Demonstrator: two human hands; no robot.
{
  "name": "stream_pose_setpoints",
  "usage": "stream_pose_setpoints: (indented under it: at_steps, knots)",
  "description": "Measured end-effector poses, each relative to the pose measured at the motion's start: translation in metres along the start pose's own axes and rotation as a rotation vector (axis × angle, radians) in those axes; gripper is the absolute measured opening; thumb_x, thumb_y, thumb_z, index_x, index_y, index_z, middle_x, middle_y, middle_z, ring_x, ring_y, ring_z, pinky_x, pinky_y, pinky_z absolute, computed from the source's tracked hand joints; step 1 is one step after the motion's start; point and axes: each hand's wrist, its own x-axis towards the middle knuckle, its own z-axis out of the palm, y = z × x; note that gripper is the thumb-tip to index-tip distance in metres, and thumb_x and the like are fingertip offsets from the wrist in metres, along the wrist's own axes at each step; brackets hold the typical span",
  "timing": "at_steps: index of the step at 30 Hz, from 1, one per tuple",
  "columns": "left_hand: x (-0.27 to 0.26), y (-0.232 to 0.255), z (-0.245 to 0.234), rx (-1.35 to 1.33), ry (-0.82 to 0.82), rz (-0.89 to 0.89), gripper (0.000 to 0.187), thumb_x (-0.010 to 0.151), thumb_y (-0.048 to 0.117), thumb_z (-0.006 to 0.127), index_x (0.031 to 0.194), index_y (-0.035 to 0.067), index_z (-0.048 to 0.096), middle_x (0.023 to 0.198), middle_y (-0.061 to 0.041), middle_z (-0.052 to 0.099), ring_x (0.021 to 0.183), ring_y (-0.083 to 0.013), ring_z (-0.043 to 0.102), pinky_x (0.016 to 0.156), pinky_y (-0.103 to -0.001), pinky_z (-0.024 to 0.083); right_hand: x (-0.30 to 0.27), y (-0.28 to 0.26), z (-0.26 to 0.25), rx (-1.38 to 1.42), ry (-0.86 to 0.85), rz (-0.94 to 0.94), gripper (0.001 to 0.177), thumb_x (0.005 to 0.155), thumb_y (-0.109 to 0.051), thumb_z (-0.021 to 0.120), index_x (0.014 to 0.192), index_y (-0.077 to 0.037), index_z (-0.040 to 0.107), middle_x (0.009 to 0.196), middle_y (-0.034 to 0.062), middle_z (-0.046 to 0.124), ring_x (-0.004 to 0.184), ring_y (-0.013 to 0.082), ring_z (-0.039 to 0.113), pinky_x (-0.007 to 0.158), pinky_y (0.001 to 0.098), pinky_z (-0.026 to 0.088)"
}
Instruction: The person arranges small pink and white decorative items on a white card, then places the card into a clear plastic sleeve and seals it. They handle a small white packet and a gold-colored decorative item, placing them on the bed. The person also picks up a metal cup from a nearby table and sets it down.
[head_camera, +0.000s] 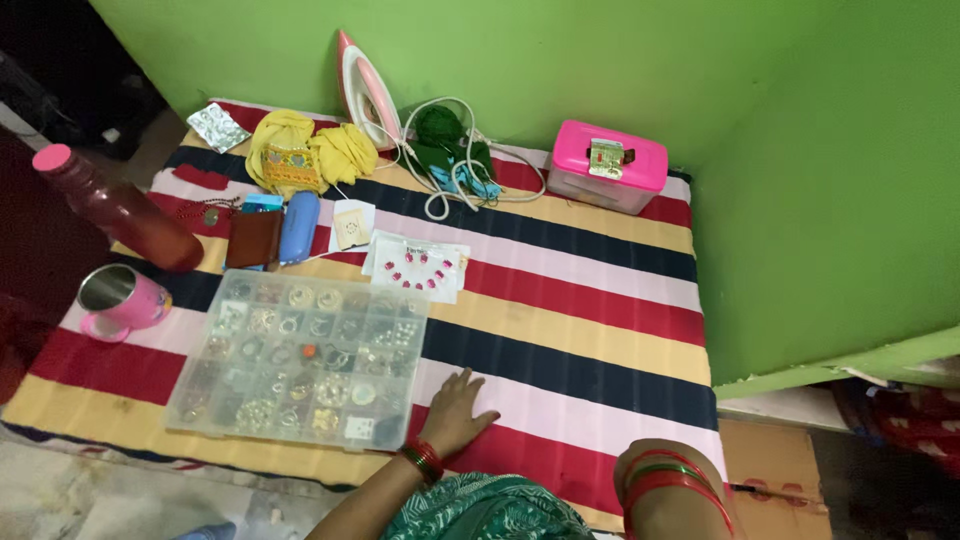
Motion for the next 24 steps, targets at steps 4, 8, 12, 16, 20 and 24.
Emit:
stream_pose_setpoints:
  at_steps: [4,8,12,16,20,24]
  knots:
    - [-0.017,0.014,0.048,0.108,-0.275,-0.023,0.084,0.086,0.06,0.069,0.152,0.014,0.045,0.167,-0.022,0.015,0.155,-0.047,0.007,0.121,-0.062,0.018,-0.019,-0.001,-0.014,-0.036,-0.011,0.017,0.022,0.097,-0.017,0.07,0.11,0.0,0.068,0.084,0.0079,0.068,0.069,0.0179,0.066,0.06,0.03,0.053]
    - [-0.027,0.034,0.074,0.219,-0.398,0.045,0.098,0.08,0.062,0.074,0.157,0.015,0.036,0.169,-0.025,0.0,0.156,-0.0462,-0.007,0.122,-0.067,0.005,-0.042,-0.019,-0.016,-0.07,-0.028,0.026,0.022,0.096,-0.018,0.07,0.109,-0.001,0.068,0.084,0.0081,0.069,0.069,0.0186,0.067,0.061,0.0305,0.054]
    - [-0.033,0.045,0.075,0.256,-0.424,0.051,0.11,0.074,0.062,0.079,0.161,0.014,0.03,0.17,-0.025,-0.003,0.156,-0.0465,-0.01,0.121,-0.07,0.004,-0.063,-0.034,-0.012,-0.088,-0.03,0.027,0.021,0.096,-0.019,0.071,0.108,-0.001,0.069,0.084,0.0083,0.07,0.07,0.0194,0.068,0.062,0.031,0.055]
    - [-0.033,0.052,0.067,0.304,-0.467,0.033,0.116,0.07,0.062,0.081,0.161,0.015,0.027,0.169,-0.024,-0.003,0.156,-0.046,-0.008,0.12,-0.071,0.008,-0.084,-0.042,-0.007,-0.121,-0.024,0.013,0.021,0.096,-0.02,0.072,0.106,-0.002,0.07,0.084,0.0085,0.07,0.07,0.0201,0.069,0.063,0.0315,0.056]
    - [-0.031,0.053,0.064,0.311,-0.463,0.019,0.114,0.069,0.06,0.083,0.16,0.017,0.031,0.17,-0.023,0.002,0.157,-0.0462,-0.004,0.12,-0.072,0.012,-0.103,-0.044,-0.003,-0.156,-0.028,-0.001,0.021,0.095,-0.021,0.072,0.105,-0.002,0.07,0.085,0.0087,0.071,0.071,0.0208,0.07,0.064,0.0319,0.056]
    - [-0.031,0.049,0.068,0.328,-0.403,0.037,0.112,0.067,0.062,0.083,0.159,0.02,0.035,0.171,-0.02,0.005,0.157,-0.0449,0.001,0.12,-0.071,0.015,-0.12,-0.047,0.004,-0.191,-0.011,-0.014,0.021,0.095,-0.022,0.073,0.104,-0.003,0.071,0.085,0.0089,0.072,0.071,0.0215,0.071,0.064,0.0324,0.057]
